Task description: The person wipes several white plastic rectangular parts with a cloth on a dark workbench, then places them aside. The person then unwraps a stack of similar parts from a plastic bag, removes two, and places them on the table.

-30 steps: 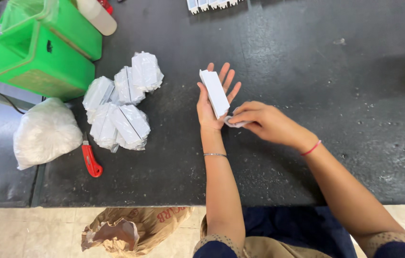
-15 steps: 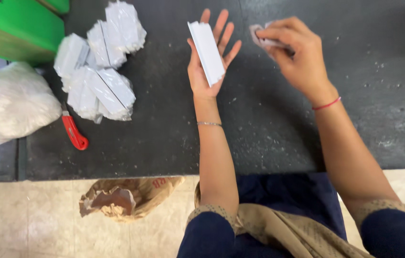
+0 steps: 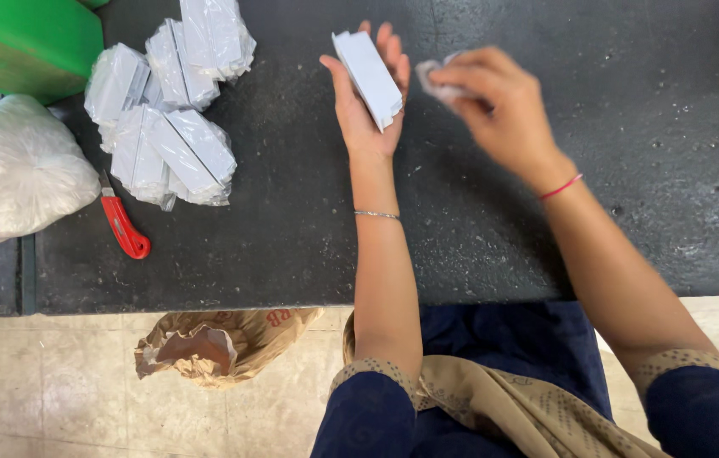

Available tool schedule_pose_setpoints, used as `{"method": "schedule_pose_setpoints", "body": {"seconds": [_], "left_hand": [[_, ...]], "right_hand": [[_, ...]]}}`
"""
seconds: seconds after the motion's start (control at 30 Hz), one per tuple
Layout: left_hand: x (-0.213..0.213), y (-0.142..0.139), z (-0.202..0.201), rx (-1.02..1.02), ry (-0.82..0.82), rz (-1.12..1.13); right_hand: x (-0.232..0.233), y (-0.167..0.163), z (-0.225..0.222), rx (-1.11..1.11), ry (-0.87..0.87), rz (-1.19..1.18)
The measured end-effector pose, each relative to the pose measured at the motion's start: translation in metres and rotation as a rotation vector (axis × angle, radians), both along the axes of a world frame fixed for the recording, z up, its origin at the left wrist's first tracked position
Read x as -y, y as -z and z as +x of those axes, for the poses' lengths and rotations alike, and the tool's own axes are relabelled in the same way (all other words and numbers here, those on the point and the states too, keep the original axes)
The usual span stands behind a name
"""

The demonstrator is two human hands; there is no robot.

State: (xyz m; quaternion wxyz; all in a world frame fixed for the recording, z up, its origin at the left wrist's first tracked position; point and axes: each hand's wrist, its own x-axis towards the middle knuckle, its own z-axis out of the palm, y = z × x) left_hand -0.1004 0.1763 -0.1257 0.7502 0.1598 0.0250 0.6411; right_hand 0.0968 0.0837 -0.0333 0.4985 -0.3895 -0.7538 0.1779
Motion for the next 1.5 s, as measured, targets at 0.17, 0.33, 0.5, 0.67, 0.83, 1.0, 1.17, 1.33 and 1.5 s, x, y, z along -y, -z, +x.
{"method": "schedule_pose_setpoints", "body": {"seconds": [0.17, 0.33, 0.5, 0.67, 0.83, 1.0, 1.17, 1.33, 1.5], "left_hand": [[-0.009, 0.016, 0.008, 0.041, -0.178, -0.304], [-0.005, 0.015, 0.019, 0.067, -0.193, -0.393], [0.001, 0.015, 0.032, 0.099, -0.196, -0.437], [-0.004, 0.017, 0.023, 0.122, -0.233, -0.401], [-0.005, 0.015, 0.02, 0.059, -0.274, -0.45], [0.004, 0.002, 0.017, 0.022, -0.258, -0.339], [0.014, -0.017, 0.019, -0.17, -0.264, -0.314], [0.021, -0.028, 0.025, -0.215, -0.117, -0.209], [0.022, -0.028, 0.031, -0.317, -0.145, -0.128]], "right_hand": [[0.011, 0.006, -0.027, -0.019, 0.017, 0.015], [0.018, 0.009, -0.038, -0.081, 0.005, -0.049], [0.016, 0.011, -0.042, 0.027, 0.008, 0.076], [0.016, 0.008, -0.04, 0.142, -0.02, 0.108], [0.017, 0.004, -0.024, 0.23, -0.054, -0.017], [0.005, 0.003, 0.002, 0.301, 0.109, -0.078], [-0.007, 0.0, 0.024, 0.099, 0.185, -0.102], [-0.01, -0.001, 0.027, 0.017, 0.239, -0.127], [-0.012, -0.001, 0.028, -0.053, 0.278, -0.118]]}}
